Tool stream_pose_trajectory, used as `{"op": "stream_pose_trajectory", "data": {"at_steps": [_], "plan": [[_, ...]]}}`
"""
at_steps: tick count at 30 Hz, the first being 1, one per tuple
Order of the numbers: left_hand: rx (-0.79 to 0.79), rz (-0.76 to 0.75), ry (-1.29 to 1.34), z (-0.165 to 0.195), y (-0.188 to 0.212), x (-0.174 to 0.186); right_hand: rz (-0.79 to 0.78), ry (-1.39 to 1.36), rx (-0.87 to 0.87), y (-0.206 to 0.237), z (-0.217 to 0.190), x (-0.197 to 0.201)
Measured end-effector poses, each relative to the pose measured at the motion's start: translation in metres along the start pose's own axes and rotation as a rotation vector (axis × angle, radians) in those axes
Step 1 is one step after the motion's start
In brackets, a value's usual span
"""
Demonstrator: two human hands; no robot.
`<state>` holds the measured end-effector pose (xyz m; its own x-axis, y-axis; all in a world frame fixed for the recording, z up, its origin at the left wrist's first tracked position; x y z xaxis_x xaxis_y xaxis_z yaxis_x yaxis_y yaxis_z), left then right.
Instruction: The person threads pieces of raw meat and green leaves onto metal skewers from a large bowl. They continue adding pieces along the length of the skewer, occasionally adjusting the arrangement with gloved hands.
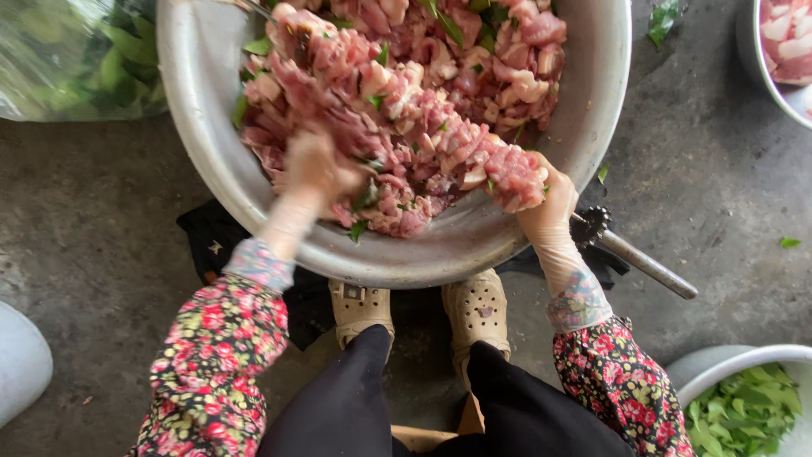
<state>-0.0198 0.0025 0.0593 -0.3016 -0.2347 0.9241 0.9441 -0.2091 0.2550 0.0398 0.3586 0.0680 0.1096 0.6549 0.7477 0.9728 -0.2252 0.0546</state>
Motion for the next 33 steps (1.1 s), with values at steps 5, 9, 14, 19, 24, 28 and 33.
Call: {"op": "stream_pose_trajectory", "data": {"at_steps": [5,9,14,19,24,28,33], "plan": [[-0.357,-0.088,0.399,0.109,0.034,-0.071,-0.013,0.018,0.012,-0.002,0.005,-0.004],[-0.301,-0.429,0.374,0.127,0.027,-0.108,-0.014,0.034,-0.003,-0.004,0.007,-0.003],[-0.08,0.21,1.268,-0.016,-0.006,-0.017,-0.023,-0.022,0.017,-0.003,0.001,-0.002],[-0.09,0.618,-0.086,-0.096,-0.023,0.048,-0.047,-0.016,-0.029,0.0,-0.003,0.0],[-0.09,0.631,0.091,-0.093,-0.028,0.051,-0.038,-0.008,0.028,-0.001,-0.012,0.004],[0.074,0.583,0.776,-0.106,-0.023,0.067,-0.033,-0.028,0.009,-0.002,-0.01,0.003],[0.151,0.516,1.407,-0.093,-0.041,0.093,-0.008,-0.011,0.041,-0.004,-0.014,0.003]]}}
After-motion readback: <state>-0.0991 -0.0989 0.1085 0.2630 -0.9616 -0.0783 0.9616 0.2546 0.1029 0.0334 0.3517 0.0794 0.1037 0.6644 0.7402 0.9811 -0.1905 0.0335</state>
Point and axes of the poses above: each hand's wrist, its own y-axis away from the middle knuckle, its own x-axis out of the back of the hand, z = x × y, the point moved 7 cm from there along -y, towards the middle knuckle, and after that the axes turned 6 degrees about -x, right-handed, at the moved point
